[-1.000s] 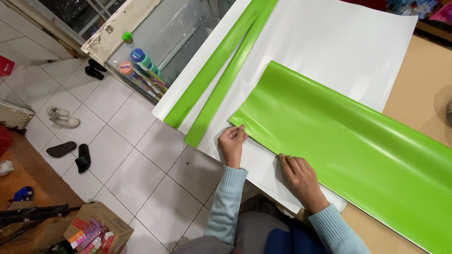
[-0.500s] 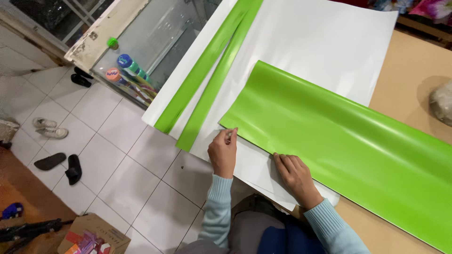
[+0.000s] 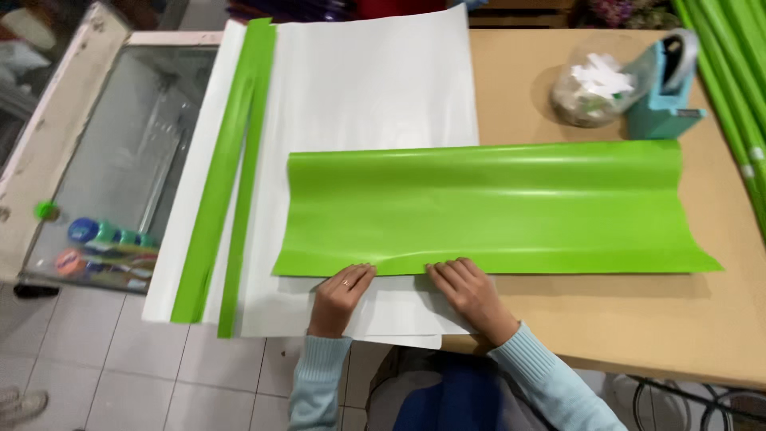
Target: The person tapes two green plastic tubes together, then rolls a green and white paper sheet around a third plastic tube by hand.
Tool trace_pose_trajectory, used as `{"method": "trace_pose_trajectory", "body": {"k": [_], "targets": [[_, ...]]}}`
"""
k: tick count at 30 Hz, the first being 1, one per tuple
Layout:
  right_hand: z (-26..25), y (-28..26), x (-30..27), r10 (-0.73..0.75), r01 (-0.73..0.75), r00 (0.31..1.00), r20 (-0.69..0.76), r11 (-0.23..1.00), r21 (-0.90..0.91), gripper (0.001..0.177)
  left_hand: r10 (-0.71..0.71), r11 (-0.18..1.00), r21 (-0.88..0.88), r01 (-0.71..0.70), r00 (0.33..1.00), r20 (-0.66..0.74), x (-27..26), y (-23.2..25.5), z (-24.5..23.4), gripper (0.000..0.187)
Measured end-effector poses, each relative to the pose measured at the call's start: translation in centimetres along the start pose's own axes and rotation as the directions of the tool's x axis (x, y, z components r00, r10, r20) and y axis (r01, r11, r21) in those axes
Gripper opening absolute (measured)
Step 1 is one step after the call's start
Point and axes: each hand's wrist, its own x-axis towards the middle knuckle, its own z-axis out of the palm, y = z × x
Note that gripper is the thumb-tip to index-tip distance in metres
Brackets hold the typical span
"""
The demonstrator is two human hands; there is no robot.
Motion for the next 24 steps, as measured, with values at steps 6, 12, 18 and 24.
{"method": "trace_pose_trajectory", "body": {"k": [6,12,18,24], "targets": [[-6.5,7.0,-12.8,0.661,-0.696,0.709,-0.248,0.596,-0.4,0.025,-0.02,0.997,-0.075,0.026,0.996,0.081,2.0,0.6,-3.5,0.039],[-13.1,9.7,-15.3,0.775,-0.935,0.162,-0.61,0.319,0.157,0.037,-0.015,0.992,-0.124,0.024,0.997,0.072,2.8,1.6,-4.4,0.031],[-14.6,11.5,-17.0,0.87,-0.493,-0.461,-0.174,-0.089,0.865,0.028,-0.01,0.989,-0.144,0.026,0.994,0.11,1.4,1.2,-3.5,0.025],[-15.8,12.1,-17.6,0.847,-0.414,-0.517,-0.12,-0.124,0.902,0.021,0.014,0.99,-0.142,-0.001,0.996,0.088,2.1,1.5,-4.1,0.028]]}}
